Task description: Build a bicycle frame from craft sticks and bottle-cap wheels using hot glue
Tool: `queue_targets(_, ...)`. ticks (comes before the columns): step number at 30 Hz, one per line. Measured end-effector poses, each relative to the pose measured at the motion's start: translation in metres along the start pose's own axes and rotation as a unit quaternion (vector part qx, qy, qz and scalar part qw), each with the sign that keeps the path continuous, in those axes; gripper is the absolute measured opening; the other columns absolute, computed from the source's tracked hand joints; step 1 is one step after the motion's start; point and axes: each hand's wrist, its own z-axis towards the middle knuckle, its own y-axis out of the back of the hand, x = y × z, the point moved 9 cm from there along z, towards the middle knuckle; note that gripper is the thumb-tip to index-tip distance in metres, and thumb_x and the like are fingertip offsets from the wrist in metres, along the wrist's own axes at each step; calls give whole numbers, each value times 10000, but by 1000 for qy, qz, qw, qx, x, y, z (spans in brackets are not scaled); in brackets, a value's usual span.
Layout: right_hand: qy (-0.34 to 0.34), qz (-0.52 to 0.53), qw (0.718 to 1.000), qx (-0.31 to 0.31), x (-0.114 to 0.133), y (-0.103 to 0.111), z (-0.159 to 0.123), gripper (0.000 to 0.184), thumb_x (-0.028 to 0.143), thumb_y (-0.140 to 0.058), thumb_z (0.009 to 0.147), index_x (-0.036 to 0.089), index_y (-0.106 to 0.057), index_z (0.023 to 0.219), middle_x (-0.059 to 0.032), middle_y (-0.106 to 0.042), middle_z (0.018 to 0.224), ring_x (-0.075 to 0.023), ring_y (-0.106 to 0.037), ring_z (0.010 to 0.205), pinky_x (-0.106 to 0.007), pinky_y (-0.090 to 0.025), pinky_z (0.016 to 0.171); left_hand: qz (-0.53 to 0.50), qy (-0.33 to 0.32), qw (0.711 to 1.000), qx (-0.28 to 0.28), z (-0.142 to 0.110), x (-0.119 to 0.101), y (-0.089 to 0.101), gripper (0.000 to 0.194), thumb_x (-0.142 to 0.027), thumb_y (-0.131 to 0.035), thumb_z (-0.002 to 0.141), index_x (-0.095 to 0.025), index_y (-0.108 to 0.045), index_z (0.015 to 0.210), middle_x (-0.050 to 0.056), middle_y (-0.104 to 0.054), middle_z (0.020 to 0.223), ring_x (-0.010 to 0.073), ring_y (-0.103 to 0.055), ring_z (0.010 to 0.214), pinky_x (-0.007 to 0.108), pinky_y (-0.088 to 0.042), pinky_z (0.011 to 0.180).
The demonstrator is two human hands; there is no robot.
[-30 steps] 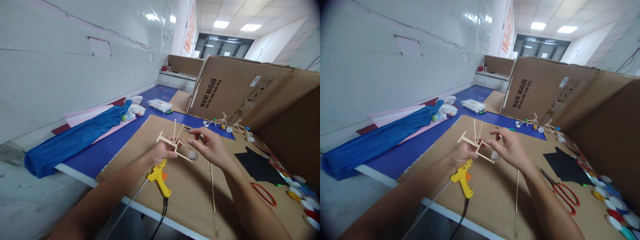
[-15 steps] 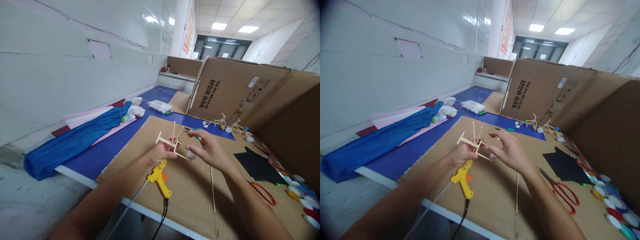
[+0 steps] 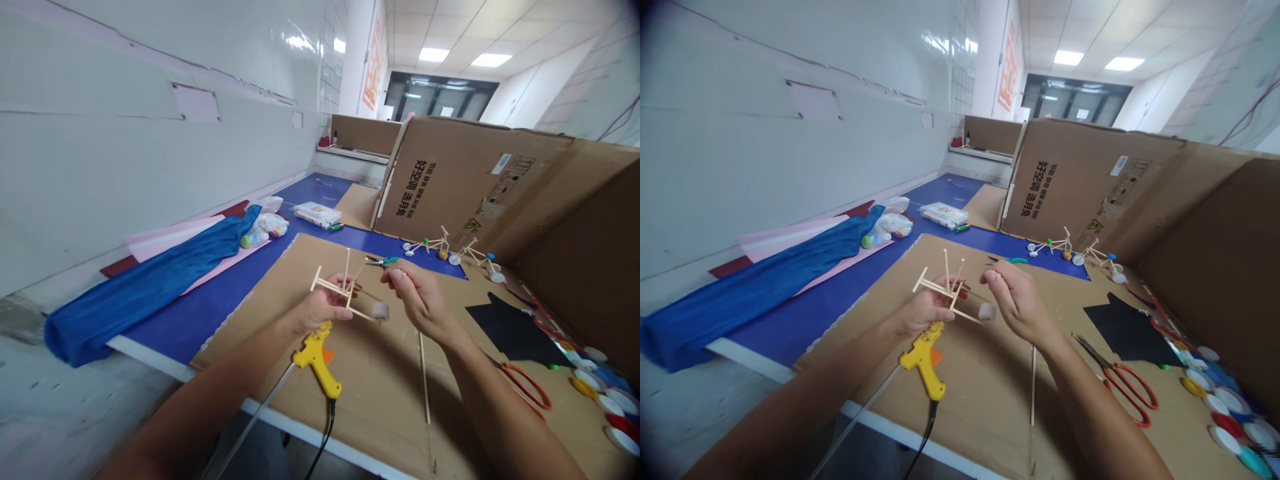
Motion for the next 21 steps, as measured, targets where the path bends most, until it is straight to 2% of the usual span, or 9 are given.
queue_targets(5, 51, -25, 997, -51, 10, 12, -1, 326, 310, -422, 1072, 212, -687, 909, -34, -662, 832, -168, -600, 788, -315, -439, 740, 5, -2, 1000, 1, 0, 1, 1, 773, -269, -999, 467, -236, -619, 1139, 68, -656, 1179, 211, -610, 1059, 305, -452, 862)
queue_targets(9, 56, -10, 995, -82, 16, 21, -2, 248, 310, -514, 1039, 227, -726, 940, -27, -698, 825, -160, -600, 707, -310, -445, 666, 6, -5, 1000, 6, 0, 2, 1, 776, -262, -1002, 470, -248, -618, 1143, 54, -661, 1150, 206, -605, 1059, 307, -454, 876)
queue_targets(13, 58, 21, 986, -152, 22, 35, -4, 184, 330, -597, 998, 248, -759, 966, -16, -669, 738, -170, -583, 672, -326, -452, 644, 9, -3, 1000, 11, 0, 3, 0, 760, -240, -999, 475, -244, -628, 1138, 57, -664, 1130, 208, -606, 1052, 320, -456, 891)
queue_targets(17, 18, 63, 982, -177, 17, 37, -4, 161, 332, -627, 975, 247, -764, 972, -23, -661, 765, -175, -615, 696, -332, -483, 640, 12, 5, 1000, 15, -2, 4, -3, 756, -229, -994, 479, -248, -636, 1144, 52, -662, 1138, 208, -609, 1060, 320, -452, 904)
queue_targets(21, -24, 104, 982, -155, 12, 30, -3, 143, 293, -643, 962, 249, -759, 1034, -43, -698, 917, -167, -648, 761, -313, -509, 640, 32, 9, 999, 21, -3, 7, -5, 743, -255, -991, 493, -233, -642, 1149, 60, -663, 1148, 218, -600, 1072, 325, -442, 905)
